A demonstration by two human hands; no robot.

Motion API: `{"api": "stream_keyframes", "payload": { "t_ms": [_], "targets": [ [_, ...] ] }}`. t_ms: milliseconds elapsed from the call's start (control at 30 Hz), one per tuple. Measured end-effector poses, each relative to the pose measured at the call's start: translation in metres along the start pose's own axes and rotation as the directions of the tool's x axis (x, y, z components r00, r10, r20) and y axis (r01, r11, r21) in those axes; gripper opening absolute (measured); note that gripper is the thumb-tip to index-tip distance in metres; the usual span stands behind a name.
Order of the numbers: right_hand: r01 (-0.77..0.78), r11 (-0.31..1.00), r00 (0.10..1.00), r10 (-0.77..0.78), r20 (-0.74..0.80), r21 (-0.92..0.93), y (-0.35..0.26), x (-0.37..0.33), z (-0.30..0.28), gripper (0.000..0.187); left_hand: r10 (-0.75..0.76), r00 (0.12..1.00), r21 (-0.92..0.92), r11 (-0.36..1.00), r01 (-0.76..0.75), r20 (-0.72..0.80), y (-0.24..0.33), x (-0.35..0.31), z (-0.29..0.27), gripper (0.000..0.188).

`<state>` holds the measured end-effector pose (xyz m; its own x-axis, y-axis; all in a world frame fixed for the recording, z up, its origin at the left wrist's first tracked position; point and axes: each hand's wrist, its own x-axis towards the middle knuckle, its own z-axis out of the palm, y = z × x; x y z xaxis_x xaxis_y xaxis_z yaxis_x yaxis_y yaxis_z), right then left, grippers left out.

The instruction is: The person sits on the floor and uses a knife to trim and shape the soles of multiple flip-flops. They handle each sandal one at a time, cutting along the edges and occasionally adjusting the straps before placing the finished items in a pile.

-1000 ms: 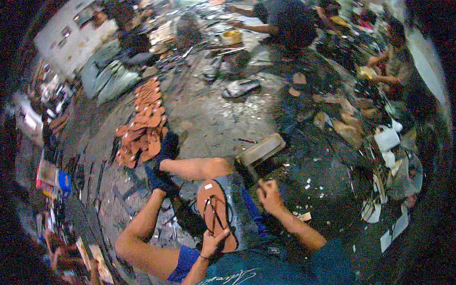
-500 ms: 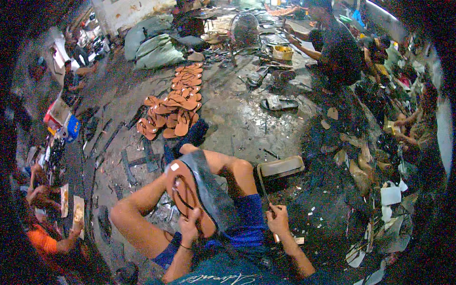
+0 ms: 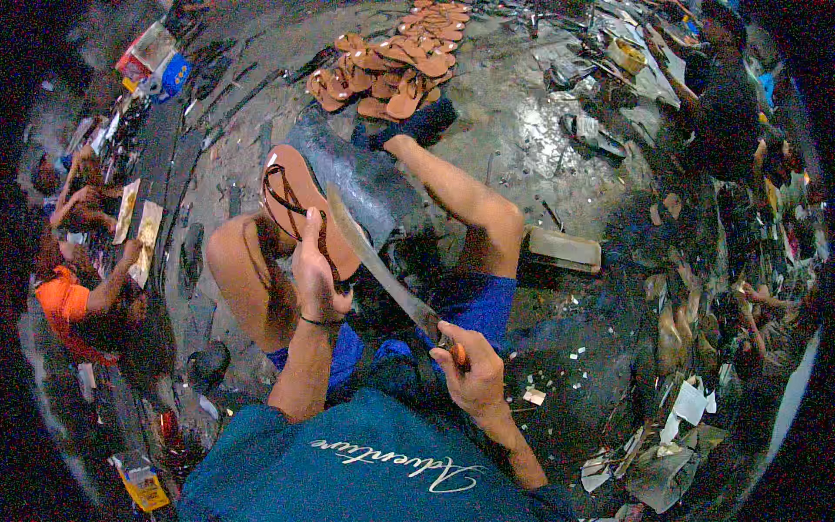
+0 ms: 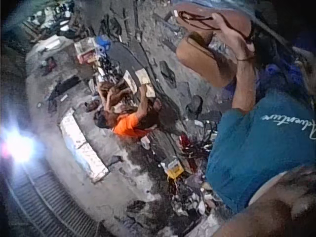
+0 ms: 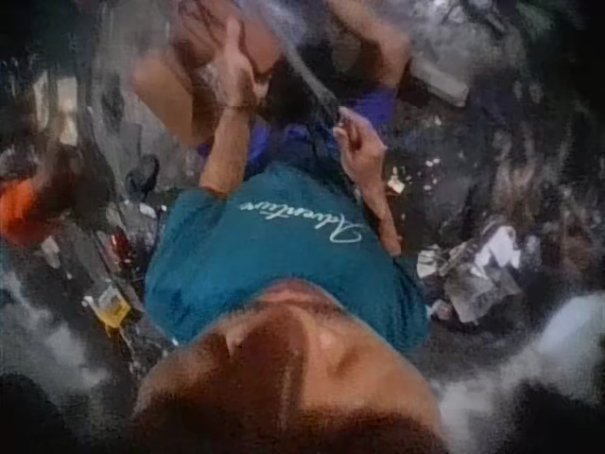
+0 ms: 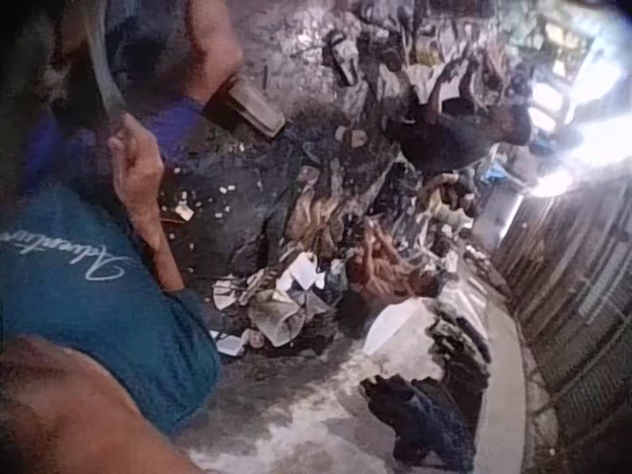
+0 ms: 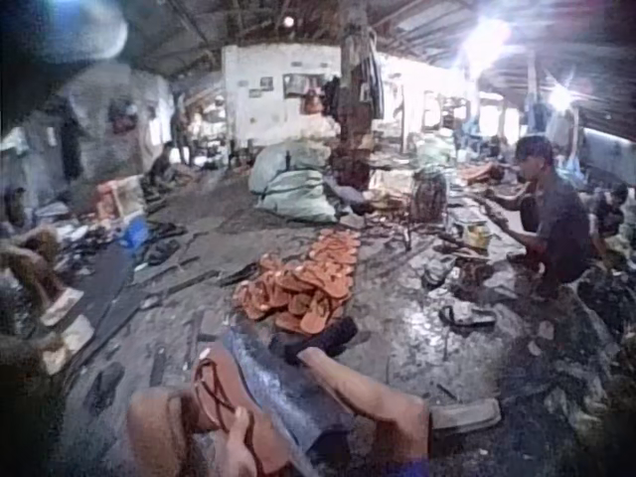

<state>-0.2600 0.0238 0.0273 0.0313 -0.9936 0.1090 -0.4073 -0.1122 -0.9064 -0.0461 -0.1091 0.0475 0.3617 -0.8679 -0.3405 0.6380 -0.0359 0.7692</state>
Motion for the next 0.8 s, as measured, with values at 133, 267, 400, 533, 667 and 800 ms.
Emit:
{"api": "stream_keyframes", "payload": {
  "t_ms": [133,267,400,533,667,800],
  "targets": [
    [0.034,0.989,0.999,-0.033,0.011,-0.142,-0.003,-0.014,0.007,0.031,-0.102,0.995,-0.081,0.991,0.103,0.022,0.006,-0.007,-0.014,0.031],
    [0.121,0.959,0.992,-0.129,-0.013,-0.258,-0.001,-0.013,0.003,0.031,-0.063,0.998,-0.032,0.998,0.063,-0.001,0.009,-0.023,-0.009,0.033],
    [0.194,0.928,0.980,-0.196,0.025,-0.318,-0.008,-0.005,0.000,0.032,-0.052,0.999,0.023,0.998,0.052,0.004,0.013,-0.036,-0.018,0.035],
    [0.118,0.958,0.985,-0.079,0.157,-0.260,-0.030,0.006,-0.003,0.031,0.041,0.999,0.113,0.993,-0.040,-0.007,-0.003,-0.035,-0.051,0.036],
    [0.029,0.992,0.972,0.000,0.236,-0.119,-0.038,0.021,0.010,0.027,0.008,0.999,0.227,0.974,-0.019,0.050,-0.013,-0.038,-0.080,0.038],
    [0.009,1.000,0.959,-0.004,0.283,-0.014,-0.036,0.036,0.030,0.025,0.043,0.998,0.347,0.937,-0.026,-0.040,-0.004,-0.048,-0.078,0.036]
  ]
}}
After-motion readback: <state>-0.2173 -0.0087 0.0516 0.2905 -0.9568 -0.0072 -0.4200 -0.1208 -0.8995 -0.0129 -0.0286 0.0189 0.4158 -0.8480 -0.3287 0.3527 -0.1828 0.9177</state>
